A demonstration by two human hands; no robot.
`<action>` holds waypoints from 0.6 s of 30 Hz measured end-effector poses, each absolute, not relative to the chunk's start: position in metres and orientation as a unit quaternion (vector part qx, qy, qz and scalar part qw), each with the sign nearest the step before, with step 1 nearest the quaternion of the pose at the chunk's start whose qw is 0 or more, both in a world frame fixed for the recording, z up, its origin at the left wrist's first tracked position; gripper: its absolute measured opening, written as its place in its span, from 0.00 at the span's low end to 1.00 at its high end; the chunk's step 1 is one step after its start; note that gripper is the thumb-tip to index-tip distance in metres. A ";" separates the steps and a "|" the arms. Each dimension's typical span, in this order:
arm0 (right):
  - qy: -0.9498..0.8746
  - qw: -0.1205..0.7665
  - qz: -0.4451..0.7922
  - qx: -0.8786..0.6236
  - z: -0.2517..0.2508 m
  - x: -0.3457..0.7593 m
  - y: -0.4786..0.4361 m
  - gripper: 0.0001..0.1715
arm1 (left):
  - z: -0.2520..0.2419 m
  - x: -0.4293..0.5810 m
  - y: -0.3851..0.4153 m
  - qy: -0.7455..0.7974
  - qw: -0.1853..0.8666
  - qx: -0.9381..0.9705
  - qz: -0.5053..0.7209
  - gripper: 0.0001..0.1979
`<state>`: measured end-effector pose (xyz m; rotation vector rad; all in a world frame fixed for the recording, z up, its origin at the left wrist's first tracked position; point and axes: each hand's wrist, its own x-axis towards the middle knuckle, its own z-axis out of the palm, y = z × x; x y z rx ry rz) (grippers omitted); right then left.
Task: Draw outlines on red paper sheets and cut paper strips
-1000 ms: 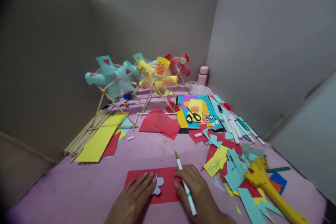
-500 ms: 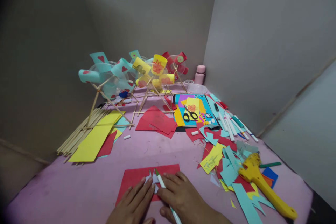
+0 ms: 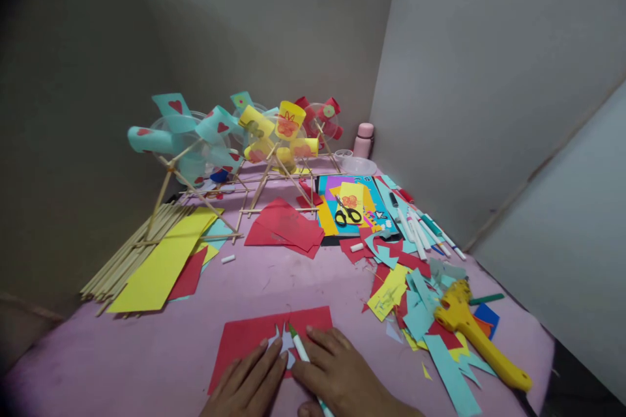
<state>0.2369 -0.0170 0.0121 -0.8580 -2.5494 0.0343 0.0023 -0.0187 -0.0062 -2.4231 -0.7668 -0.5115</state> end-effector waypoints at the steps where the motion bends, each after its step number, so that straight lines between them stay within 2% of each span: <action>1: -0.924 0.216 -0.001 -0.315 0.012 0.236 -0.016 0.22 | -0.003 0.002 -0.017 -0.286 0.258 -0.900 -0.203 0.23; 5: -0.924 0.206 -0.015 -0.320 0.007 0.236 -0.015 0.24 | 0.019 0.003 0.003 -0.332 0.090 -0.902 -0.260 0.14; 8: -0.922 0.214 -0.005 -0.322 0.005 0.236 -0.015 0.24 | 0.039 0.011 0.029 -0.410 -0.025 -0.880 -0.238 0.14; 13: -0.925 0.209 0.002 -0.317 0.002 0.236 -0.013 0.24 | 0.047 0.033 0.061 -0.387 -0.030 -0.898 -0.208 0.07; 18: -0.923 0.213 0.004 -0.319 0.002 0.236 -0.014 0.22 | 0.043 0.029 0.076 -0.379 0.004 -0.899 -0.217 0.10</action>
